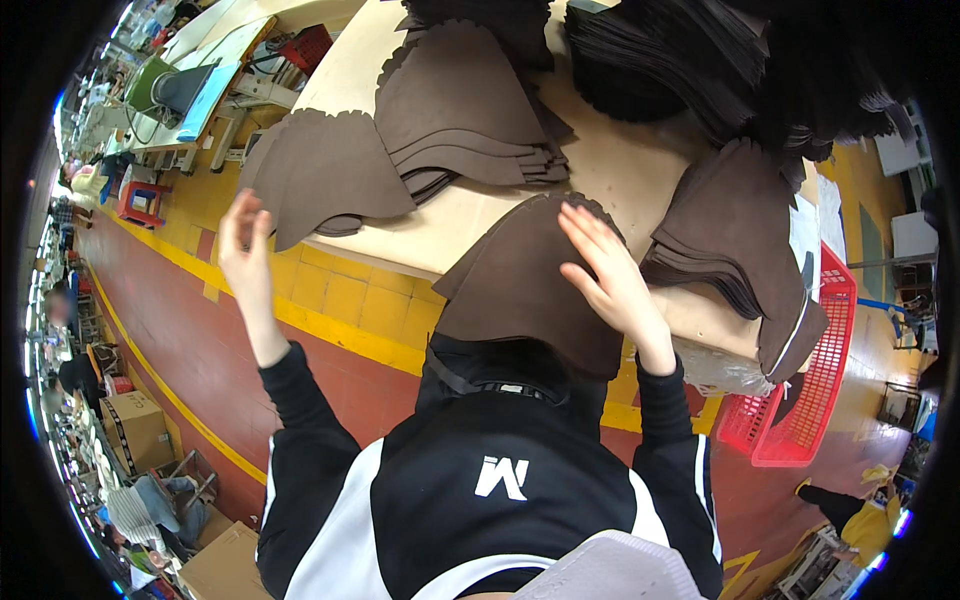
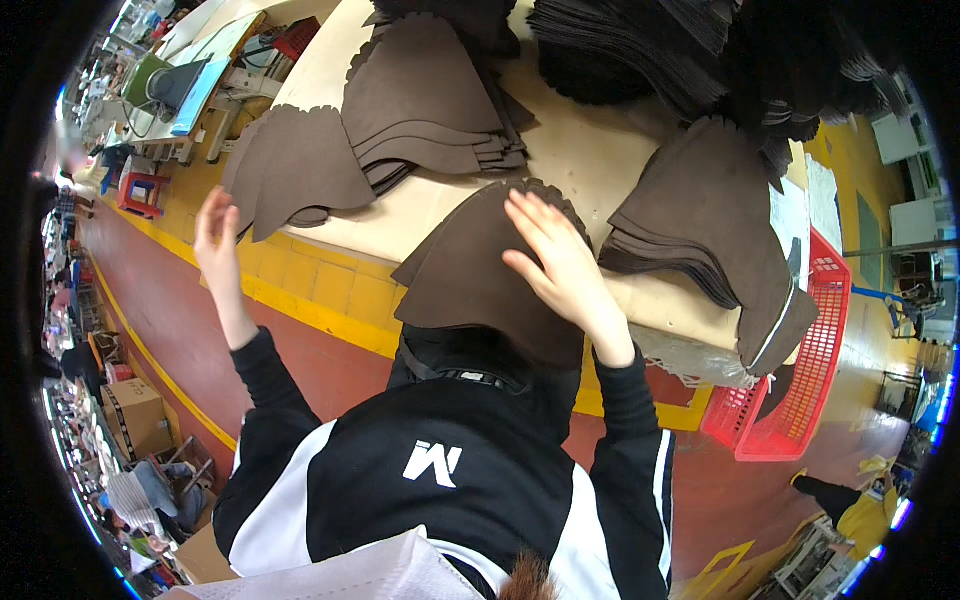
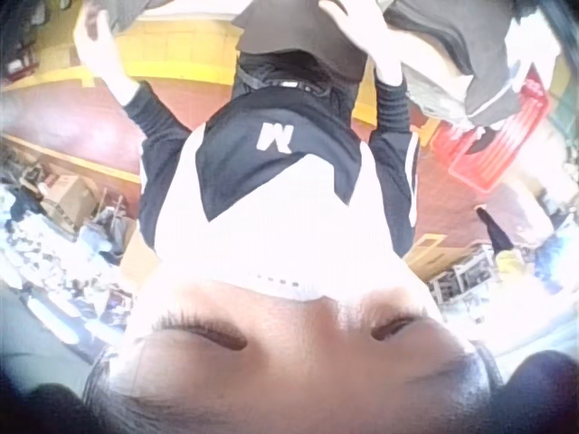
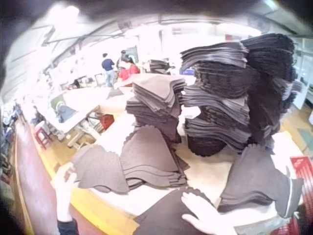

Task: The person repeatedly picks up brown fabric pieces from a table and stacks them into a neat pile. The hands smooth and align each piece before placing it on the stack. The task continues throughout the clip with no other objects handled.

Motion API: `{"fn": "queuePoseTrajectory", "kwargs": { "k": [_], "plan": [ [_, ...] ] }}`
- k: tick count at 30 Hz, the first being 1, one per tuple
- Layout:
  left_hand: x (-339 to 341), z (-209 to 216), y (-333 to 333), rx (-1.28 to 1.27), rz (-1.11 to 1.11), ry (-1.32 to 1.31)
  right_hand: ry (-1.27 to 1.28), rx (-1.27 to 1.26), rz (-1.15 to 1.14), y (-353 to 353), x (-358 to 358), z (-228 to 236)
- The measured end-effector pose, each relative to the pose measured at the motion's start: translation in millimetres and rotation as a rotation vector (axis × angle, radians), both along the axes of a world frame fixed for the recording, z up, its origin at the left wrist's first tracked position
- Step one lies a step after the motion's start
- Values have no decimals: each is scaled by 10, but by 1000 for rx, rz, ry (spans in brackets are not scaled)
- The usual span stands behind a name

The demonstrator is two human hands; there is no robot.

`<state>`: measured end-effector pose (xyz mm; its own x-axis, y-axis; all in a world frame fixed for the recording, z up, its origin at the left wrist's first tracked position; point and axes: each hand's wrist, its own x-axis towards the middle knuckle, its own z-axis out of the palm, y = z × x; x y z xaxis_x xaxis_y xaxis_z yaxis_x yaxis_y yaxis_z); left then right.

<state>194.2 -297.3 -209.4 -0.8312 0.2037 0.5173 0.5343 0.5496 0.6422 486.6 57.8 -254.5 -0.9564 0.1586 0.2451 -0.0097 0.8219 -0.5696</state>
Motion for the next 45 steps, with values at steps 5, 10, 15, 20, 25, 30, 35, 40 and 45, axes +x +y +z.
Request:
{"fn": "queuePoseTrajectory", "kwargs": {
  "k": [5,10,15,20,25,30,35,40,45],
  "plan": [
    [1166,-622,597,-151,-444,-744,-81,382,1,-21,-268,-380],
    [1720,-908,740,-17,-420,-811,-160,251,238,-418,53,-311],
    [1516,-771,812,-119,-524,-862,-235,123,391,-752,406,-265],
    [1390,-812,875,-47,-498,-950,-239,-385,598,-487,472,-66],
    [1245,-861,998,75,-472,-1005,80,-276,-30,-31,209,57],
    [1232,-976,1061,268,-450,-1181,-168,343,-154,-229,-129,-452],
    [1325,-930,1054,276,-389,-1193,-114,177,378,-822,-1,-424],
    [1301,-878,1022,155,-351,-1146,-130,330,248,-321,-168,-430],
    [1279,-880,1033,190,-366,-1135,-241,260,-219,381,-471,-497]
  ]
}}
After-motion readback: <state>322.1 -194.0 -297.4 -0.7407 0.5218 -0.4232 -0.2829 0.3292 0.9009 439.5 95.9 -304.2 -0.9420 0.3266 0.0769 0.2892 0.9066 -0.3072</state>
